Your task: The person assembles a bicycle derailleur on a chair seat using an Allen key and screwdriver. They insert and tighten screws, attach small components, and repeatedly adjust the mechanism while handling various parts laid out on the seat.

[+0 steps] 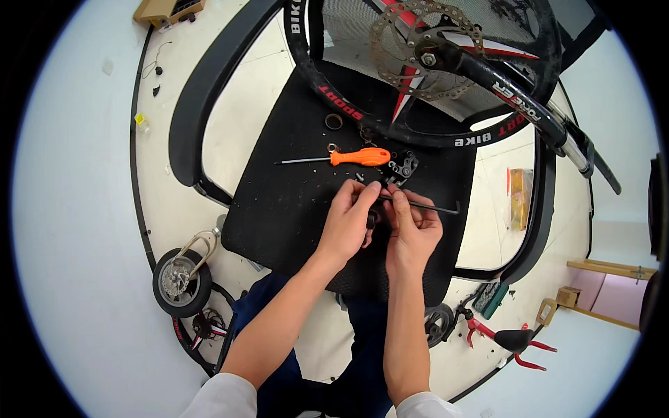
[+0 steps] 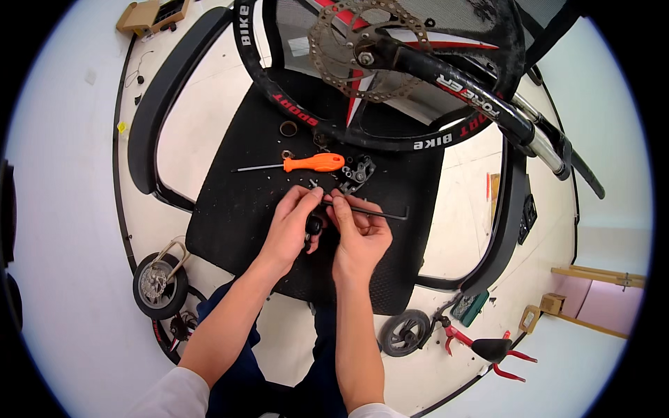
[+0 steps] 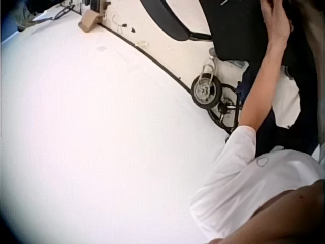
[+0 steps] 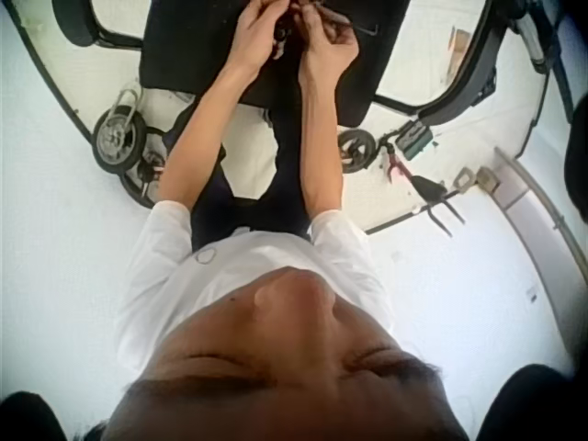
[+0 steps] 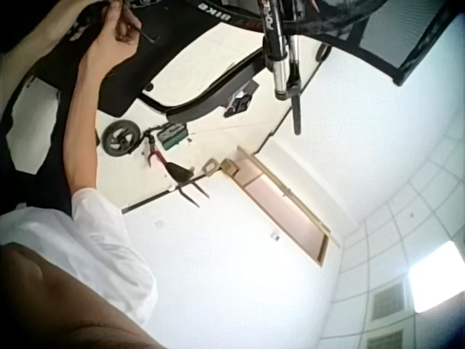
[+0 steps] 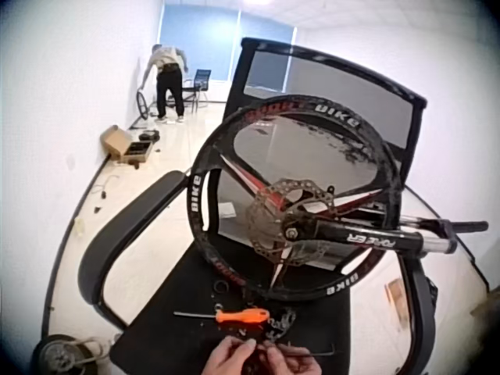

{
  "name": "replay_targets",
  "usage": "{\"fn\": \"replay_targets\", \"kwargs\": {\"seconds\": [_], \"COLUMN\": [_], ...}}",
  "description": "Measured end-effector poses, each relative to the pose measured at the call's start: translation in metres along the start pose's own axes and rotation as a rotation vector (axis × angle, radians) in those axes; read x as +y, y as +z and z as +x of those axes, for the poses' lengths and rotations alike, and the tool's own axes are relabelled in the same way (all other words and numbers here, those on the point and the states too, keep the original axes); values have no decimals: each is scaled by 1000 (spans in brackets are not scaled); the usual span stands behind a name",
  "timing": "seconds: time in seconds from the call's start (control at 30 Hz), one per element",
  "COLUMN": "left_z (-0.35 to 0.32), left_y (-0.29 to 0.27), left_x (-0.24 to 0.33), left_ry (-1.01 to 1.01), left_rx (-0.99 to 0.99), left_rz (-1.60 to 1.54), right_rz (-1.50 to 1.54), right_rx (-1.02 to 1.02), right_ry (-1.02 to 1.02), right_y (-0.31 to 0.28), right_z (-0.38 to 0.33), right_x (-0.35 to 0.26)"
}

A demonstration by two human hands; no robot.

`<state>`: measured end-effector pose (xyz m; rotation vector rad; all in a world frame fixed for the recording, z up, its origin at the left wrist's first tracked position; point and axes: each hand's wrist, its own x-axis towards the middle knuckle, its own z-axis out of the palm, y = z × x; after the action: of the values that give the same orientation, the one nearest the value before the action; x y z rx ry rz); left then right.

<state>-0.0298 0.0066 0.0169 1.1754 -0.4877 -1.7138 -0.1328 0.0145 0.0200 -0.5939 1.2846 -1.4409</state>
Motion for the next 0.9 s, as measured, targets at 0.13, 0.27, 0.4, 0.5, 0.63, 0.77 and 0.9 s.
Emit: {"fn": "replay_targets", "kwargs": {"seconds": [0.13, 0.27, 0.4, 0.5, 0.63, 0.77, 0.9], "left_z": [3, -4, 12, 5, 12, 4, 20], "left_y": [3, 0, 3, 1, 4, -3, -3], "left_x": [-6, -12, -1, -7, 2, -21, -10], "left_ry": [129, 47, 91, 67, 174, 334, 702], "left_rx": [80, 63, 3, 21, 70, 188, 183], "left_rz": [55, 2, 36, 40, 112, 304, 476], "right_rz": [188, 100, 103, 118, 58, -147, -64], "right_rx": [20, -73, -230, -309, -214, -74, -54], "right_ry": [112, 92, -28, 5, -68, 59, 79], "right_y": [2, -2, 0, -9, 0, -15, -9], "right_z": [7, -1, 16, 0, 17, -1, 12], "right_x": [1, -5, -14, -13, -11, -2, -3]}}
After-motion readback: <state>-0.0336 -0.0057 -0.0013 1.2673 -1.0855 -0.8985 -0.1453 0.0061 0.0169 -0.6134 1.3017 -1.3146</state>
